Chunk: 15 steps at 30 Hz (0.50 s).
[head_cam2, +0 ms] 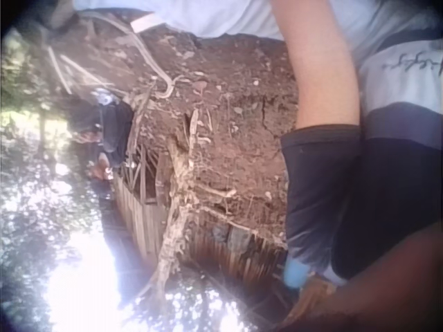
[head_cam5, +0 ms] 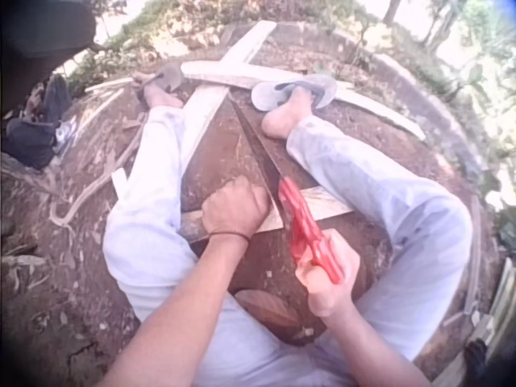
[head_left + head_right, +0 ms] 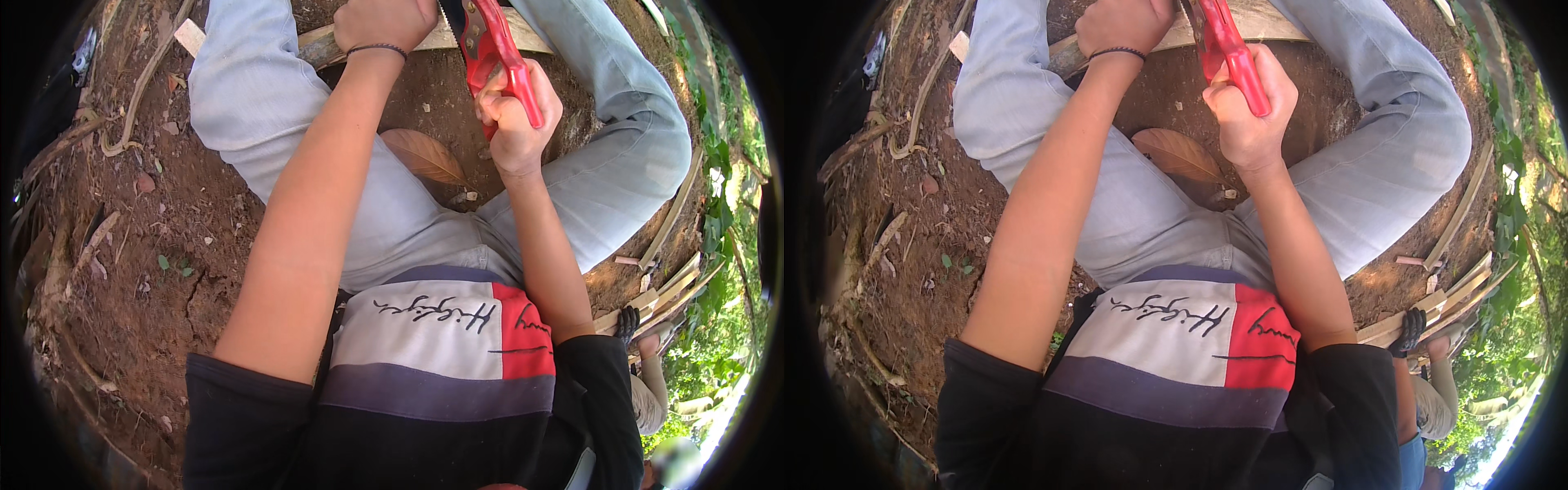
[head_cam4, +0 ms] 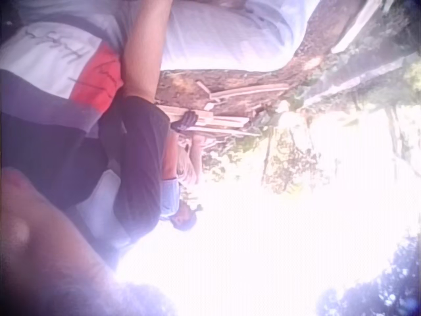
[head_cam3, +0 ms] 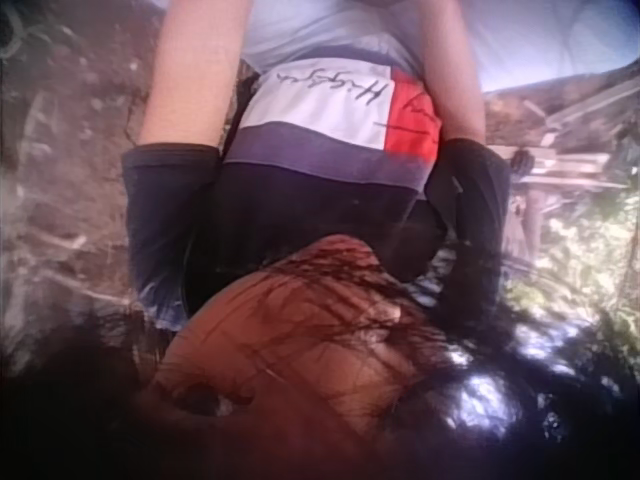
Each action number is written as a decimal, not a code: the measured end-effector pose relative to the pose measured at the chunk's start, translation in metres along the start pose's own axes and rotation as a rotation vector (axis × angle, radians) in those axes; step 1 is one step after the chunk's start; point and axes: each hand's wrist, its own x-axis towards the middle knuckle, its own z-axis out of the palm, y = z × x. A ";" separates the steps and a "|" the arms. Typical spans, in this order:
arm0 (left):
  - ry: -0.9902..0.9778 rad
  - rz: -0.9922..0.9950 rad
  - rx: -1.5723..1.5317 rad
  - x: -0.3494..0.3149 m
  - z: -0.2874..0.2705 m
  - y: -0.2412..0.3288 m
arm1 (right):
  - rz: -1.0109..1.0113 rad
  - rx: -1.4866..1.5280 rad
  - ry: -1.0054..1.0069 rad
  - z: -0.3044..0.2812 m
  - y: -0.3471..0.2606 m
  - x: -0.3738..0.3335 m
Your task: The person saws a wooden plank by hand, aligns it with another piece, and then hammers a nail to join them.
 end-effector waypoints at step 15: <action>0.071 0.064 0.146 -0.002 0.009 -0.003 | -0.136 -0.171 -0.071 -0.015 -0.006 -0.010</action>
